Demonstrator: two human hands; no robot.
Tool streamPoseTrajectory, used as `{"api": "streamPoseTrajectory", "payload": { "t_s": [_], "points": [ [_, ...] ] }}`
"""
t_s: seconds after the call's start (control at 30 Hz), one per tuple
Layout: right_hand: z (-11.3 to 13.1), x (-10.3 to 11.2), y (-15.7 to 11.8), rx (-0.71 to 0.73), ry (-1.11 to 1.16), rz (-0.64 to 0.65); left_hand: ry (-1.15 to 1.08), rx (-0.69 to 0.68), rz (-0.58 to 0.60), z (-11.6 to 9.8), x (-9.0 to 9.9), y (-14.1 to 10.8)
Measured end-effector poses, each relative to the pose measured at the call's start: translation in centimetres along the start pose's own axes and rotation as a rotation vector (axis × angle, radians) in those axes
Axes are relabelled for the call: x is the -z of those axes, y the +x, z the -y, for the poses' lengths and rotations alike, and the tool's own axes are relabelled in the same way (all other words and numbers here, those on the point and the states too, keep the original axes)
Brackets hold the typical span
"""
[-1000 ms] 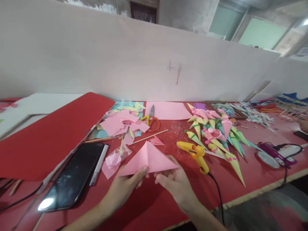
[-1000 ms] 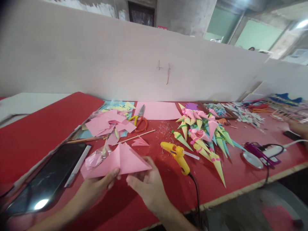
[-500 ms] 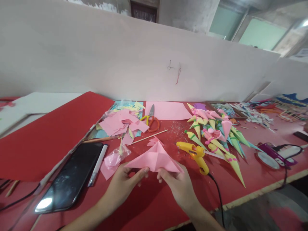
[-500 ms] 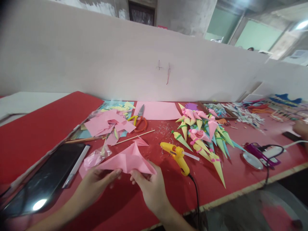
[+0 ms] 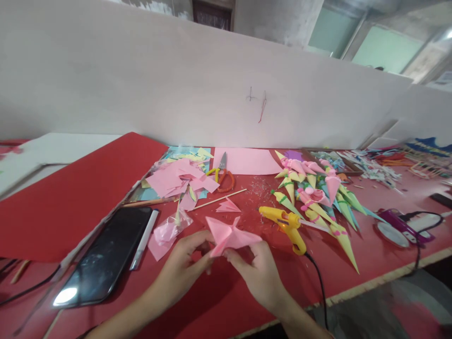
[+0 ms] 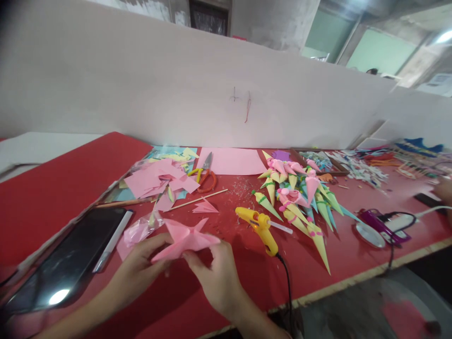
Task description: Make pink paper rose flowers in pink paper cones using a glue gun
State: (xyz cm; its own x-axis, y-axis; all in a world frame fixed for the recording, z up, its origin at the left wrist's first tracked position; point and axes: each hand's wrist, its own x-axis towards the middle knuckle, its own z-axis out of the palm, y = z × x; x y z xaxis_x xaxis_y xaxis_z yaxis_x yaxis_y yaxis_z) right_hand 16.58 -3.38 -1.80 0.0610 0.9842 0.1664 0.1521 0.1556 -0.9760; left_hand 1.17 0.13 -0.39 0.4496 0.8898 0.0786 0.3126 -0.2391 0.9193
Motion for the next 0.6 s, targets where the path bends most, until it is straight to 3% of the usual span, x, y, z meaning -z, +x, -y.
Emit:
{"api": "streamPoseTrajectory", "payload": {
  "t_s": [0.13,0.23,0.33,0.47,0.6],
  "points": [
    [-0.5,-0.1,-0.1,0.001,0.013,0.007,-0.056,0.026,-0.063,0.0,-0.4,-0.4],
    [-0.7,-0.1,-0.3,0.025,0.0,0.009,-0.02,-0.024,-0.046,0.3,-0.5,-0.7],
    [-0.7,-0.1,-0.6,0.108,-0.046,0.027,0.013,-0.078,-0.012,0.8,-0.5,-1.1],
    [-0.6,-0.2,-0.6,0.277,-0.11,0.109,0.092,-0.109,-0.067,0.6,-0.7,-0.9],
    [-0.6,-0.3,-0.7,0.347,-0.192,0.094,0.091,-0.125,-0.068,0.0,-0.9,-0.4]
  ]
}}
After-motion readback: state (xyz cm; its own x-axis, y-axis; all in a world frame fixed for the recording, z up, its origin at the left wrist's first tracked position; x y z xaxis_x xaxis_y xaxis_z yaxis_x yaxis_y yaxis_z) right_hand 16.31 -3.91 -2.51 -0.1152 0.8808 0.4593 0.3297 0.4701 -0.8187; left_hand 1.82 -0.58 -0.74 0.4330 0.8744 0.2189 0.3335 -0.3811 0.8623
